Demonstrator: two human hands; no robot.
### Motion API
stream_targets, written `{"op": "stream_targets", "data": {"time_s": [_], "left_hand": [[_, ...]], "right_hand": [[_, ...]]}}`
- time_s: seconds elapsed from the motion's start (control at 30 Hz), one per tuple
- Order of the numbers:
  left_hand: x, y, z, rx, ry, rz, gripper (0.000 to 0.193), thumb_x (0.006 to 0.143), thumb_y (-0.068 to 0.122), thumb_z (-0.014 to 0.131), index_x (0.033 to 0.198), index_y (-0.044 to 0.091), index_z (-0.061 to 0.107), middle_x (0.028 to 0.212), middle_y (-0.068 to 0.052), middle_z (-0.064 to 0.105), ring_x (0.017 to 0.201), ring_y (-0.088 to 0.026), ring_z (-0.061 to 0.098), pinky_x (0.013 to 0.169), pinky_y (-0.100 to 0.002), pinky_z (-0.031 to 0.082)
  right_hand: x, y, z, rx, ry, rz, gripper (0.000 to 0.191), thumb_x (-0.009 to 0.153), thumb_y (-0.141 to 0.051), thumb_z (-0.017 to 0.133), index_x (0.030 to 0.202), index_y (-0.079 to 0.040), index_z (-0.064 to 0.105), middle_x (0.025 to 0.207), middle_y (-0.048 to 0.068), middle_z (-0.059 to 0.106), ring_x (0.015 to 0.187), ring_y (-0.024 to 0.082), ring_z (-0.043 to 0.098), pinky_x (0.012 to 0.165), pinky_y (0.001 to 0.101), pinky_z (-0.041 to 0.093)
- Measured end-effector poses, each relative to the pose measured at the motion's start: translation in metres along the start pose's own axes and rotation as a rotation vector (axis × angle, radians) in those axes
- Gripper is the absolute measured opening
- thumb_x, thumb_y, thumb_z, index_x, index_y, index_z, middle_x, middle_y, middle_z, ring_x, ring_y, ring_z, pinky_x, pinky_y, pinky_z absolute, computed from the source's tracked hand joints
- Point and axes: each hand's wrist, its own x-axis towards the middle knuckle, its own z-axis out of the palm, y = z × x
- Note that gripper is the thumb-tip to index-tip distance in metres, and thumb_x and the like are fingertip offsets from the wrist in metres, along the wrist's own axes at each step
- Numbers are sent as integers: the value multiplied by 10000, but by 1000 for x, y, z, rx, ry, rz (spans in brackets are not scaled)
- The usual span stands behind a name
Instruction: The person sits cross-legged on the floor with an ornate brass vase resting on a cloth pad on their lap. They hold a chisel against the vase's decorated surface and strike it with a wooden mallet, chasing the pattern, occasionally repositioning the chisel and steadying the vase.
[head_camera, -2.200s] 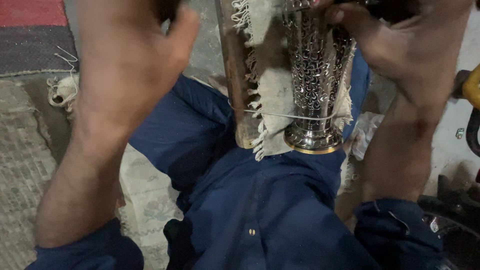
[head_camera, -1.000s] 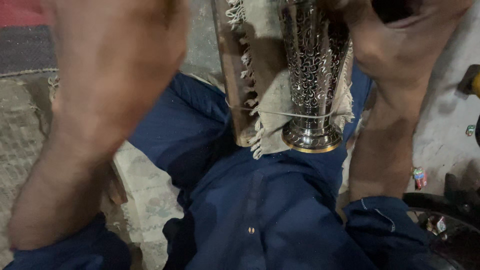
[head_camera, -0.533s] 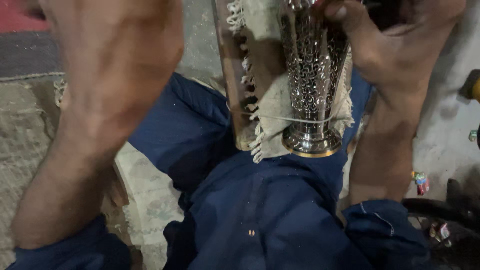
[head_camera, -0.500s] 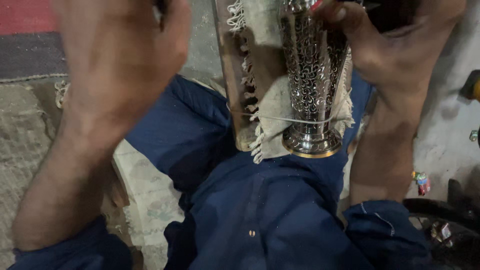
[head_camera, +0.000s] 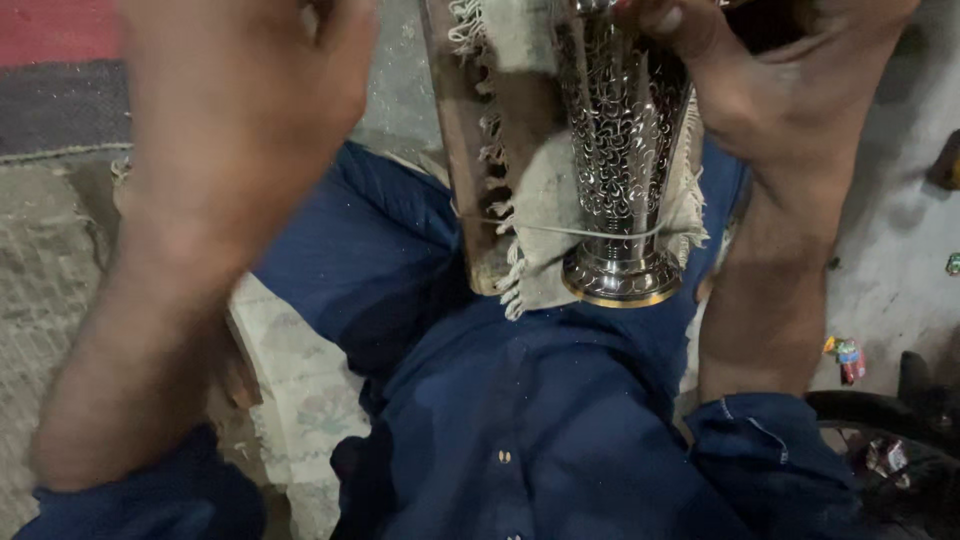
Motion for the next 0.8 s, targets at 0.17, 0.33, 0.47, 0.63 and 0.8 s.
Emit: {"op": "stream_targets", "data": {"time_s": [0.17, 0.33, 0.47, 0.63, 0.8], "left_hand": [[15, 23, -25, -552, 38, -170, 190, 961, -44, 648, 1141, 6, 613, 1008, -120, 603, 939, -263, 625, 806, -391, 499], [21, 46, -4, -1458, 62, -349, 216, 1024, -20, 601, 1216, 40, 524, 1149, -42, 620, 1078, -117, 652, 980, -311, 561], [6, 21, 10, -930, -5, -208, 71, 1074, -41, 664, 1112, -19, 609, 969, -86, 626, 855, -185, 632, 753, -334, 489], [5, -7, -8, -281, 2, 16, 66, 1031, 24, 670, 1055, -11, 620, 865, -104, 598, 719, -205, 583, 668, -338, 460], [18, -12, -19, 58, 51, 158, 92, 976, 52, 649, 1068, 53, 653, 848, -93, 589, 715, -193, 558, 678, -327, 430]], "right_hand": [[-1, 1, 1, -6, 39, -34, 221, 1155, 71, 683, 1256, -43, 523, 1013, 179, 687, 863, 229, 720, 770, 315, 619], [-7, 1, 1, -4, 66, -44, 216, 1150, 74, 690, 1242, -42, 532, 1005, 178, 685, 854, 231, 719, 763, 318, 618], [-9, 5, 1, 2, 76, -56, 213, 1146, 77, 695, 1231, -41, 539, 999, 178, 683, 847, 233, 718, 757, 321, 618], [-11, 5, 0, 5, 67, -42, 210, 1141, 80, 701, 1217, -40, 547, 991, 177, 682, 839, 234, 716, 749, 324, 617], [-12, 4, -2, -4, 33, -28, 206, 1136, 84, 708, 1204, -39, 556, 983, 176, 680, 830, 236, 715, 742, 327, 616]]}}
